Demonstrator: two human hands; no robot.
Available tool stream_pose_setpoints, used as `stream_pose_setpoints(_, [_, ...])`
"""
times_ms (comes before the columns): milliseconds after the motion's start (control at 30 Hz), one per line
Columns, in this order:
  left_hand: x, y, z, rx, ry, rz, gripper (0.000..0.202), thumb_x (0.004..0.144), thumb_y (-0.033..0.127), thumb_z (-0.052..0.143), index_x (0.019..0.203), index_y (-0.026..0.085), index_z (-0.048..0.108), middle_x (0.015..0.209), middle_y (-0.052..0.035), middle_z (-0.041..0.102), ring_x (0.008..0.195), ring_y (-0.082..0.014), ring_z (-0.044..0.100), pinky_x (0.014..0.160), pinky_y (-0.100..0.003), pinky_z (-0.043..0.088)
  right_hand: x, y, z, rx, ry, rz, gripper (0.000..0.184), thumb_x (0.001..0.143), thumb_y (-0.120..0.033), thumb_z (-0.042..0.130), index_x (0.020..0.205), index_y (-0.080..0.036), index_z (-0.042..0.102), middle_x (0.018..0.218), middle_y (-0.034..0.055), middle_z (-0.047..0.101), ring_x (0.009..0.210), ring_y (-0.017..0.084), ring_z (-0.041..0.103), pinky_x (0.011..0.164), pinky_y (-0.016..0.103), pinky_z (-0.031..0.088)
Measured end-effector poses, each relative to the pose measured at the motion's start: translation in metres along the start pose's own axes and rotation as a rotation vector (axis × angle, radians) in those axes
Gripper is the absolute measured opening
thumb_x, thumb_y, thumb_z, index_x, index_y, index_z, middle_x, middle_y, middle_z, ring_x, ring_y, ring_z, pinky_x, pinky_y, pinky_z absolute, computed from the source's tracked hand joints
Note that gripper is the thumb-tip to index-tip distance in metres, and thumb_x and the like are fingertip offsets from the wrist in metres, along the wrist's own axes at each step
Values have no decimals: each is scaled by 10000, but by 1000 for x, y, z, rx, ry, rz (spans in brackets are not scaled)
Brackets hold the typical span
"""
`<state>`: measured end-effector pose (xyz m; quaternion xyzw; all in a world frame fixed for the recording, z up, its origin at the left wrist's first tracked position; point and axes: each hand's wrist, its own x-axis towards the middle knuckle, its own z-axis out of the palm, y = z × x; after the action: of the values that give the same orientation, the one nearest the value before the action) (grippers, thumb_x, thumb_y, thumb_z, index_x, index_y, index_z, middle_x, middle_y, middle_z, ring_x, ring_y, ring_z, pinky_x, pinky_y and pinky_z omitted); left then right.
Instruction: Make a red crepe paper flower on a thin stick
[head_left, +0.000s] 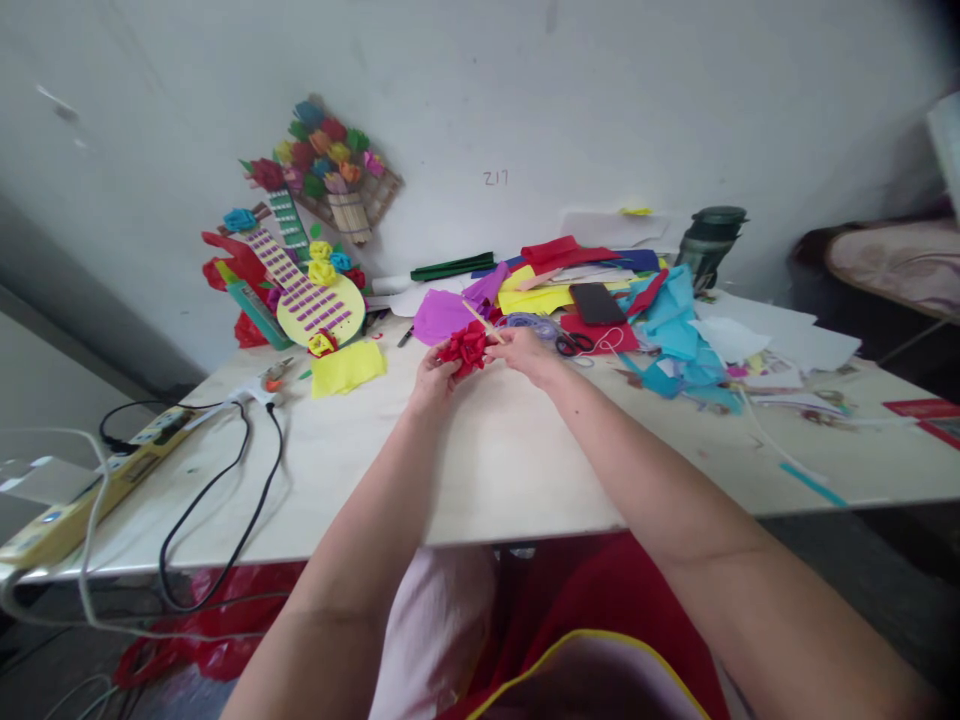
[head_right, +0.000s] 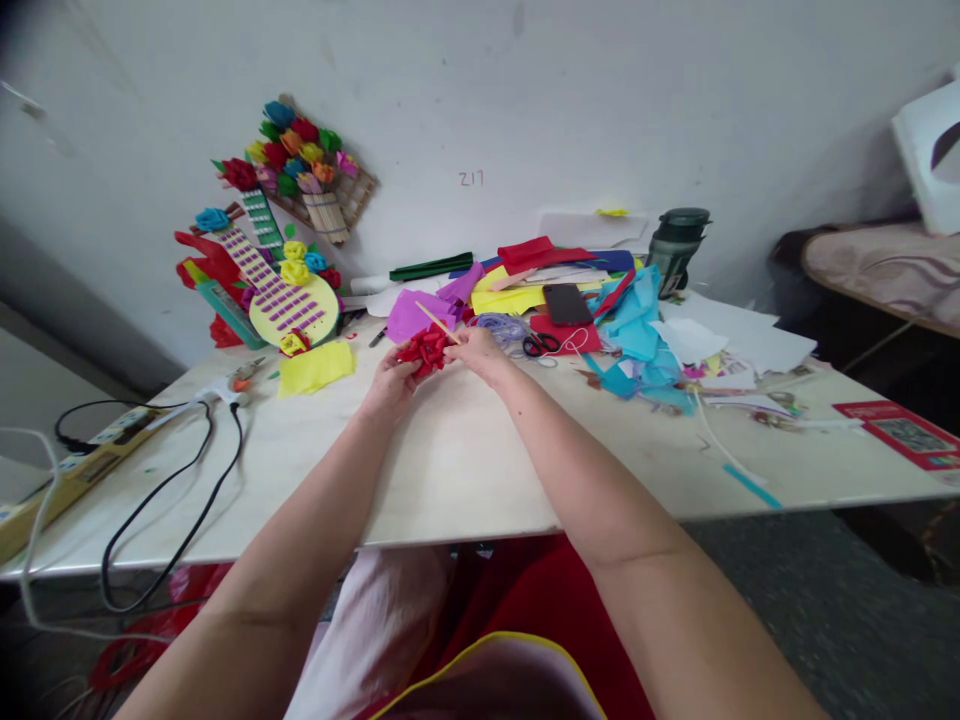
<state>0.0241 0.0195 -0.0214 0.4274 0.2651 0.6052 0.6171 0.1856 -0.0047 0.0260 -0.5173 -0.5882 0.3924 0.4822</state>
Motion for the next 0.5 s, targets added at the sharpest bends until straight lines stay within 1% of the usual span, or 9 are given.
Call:
stream_pose_setpoints(100, [-1, -1, 2, 7, 6, -10, 450, 587, 27, 642, 1005, 174, 563, 979, -77, 688, 966, -260, 652, 931, -497, 462, 1, 1, 2, -24, 8, -10, 193, 589, -190, 587, 755, -127, 664, 603, -20, 575, 565, 84, 451, 567, 225, 361])
stream_pose_setpoints(167, [-2, -2, 5, 21, -9, -17, 467, 581, 28, 648, 1016, 172, 561, 978, -77, 688, 962, -261, 651, 935, -505, 454, 2, 2, 2, -26, 10, -15, 221, 580, -182, 579, 776, -128, 667, 607, -23, 563, 567, 85, 446, 568, 226, 364])
stream_pose_setpoints(233, [-4, -1, 9, 38, -38, -23, 491, 583, 38, 652, 1047, 167, 559, 986, -83, 687, 970, -260, 647, 942, -500, 445, 3, 3, 1, -13, 6, -21, 254, 576, -168, 568, 805, -128, 669, 623, -20, 569, 574, 85, 451, 575, 226, 371])
stream_pose_setpoints(300, [-6, 2, 12, 38, -52, -45, 494, 577, 38, 644, 1051, 154, 568, 960, -86, 693, 937, -257, 656, 935, -484, 452, 3, 4, -1, -4, -4, -24, 272, 578, -156, 559, 825, -128, 670, 637, -13, 580, 582, 87, 459, 581, 224, 378])
stream_pose_setpoints(367, [-8, 6, 16, 29, -90, -100, 413, 622, 95, 623, 1032, 133, 593, 941, -103, 697, 884, -253, 666, 908, -467, 475, 3, 3, -2, -8, -9, -25, 263, 586, -151, 554, 821, -128, 669, 648, -8, 587, 588, 89, 466, 586, 225, 385])
stream_pose_setpoints(400, [-9, 8, 17, 27, -99, -140, 358, 671, 151, 602, 1027, 121, 602, 931, -117, 697, 867, -256, 668, 894, -462, 484, 3, 3, -3, -14, -9, -26, 260, 588, -150, 553, 820, -128, 669, 651, -7, 589, 589, 90, 469, 590, 226, 388])
stream_pose_setpoints(433, [-9, 10, 19, 20, -83, -178, 322, 723, 216, 573, 1026, 114, 608, 905, -125, 697, 850, -259, 670, 877, -463, 493, 3, 2, -4, -21, -4, -26, 260, 590, -149, 554, 821, -129, 671, 654, -6, 591, 590, 91, 473, 594, 228, 390])
stream_pose_setpoints(467, [-10, 12, 20, 15, -43, -211, 312, 761, 263, 539, 1021, 106, 609, 855, -127, 695, 824, -262, 674, 854, -466, 503, 2, 1, -4, -28, 2, -26, 264, 590, -147, 555, 825, -128, 672, 657, -6, 592, 592, 92, 477, 599, 230, 392])
stream_pose_setpoints(500, [-10, 14, 21, 14, -13, -240, 318, 781, 281, 517, 1028, 102, 604, 812, -123, 691, 802, -262, 676, 834, -466, 511, 2, 0, -5, -32, 7, -25, 272, 589, -144, 554, 833, -128, 674, 660, -6, 594, 594, 94, 481, 602, 231, 393])
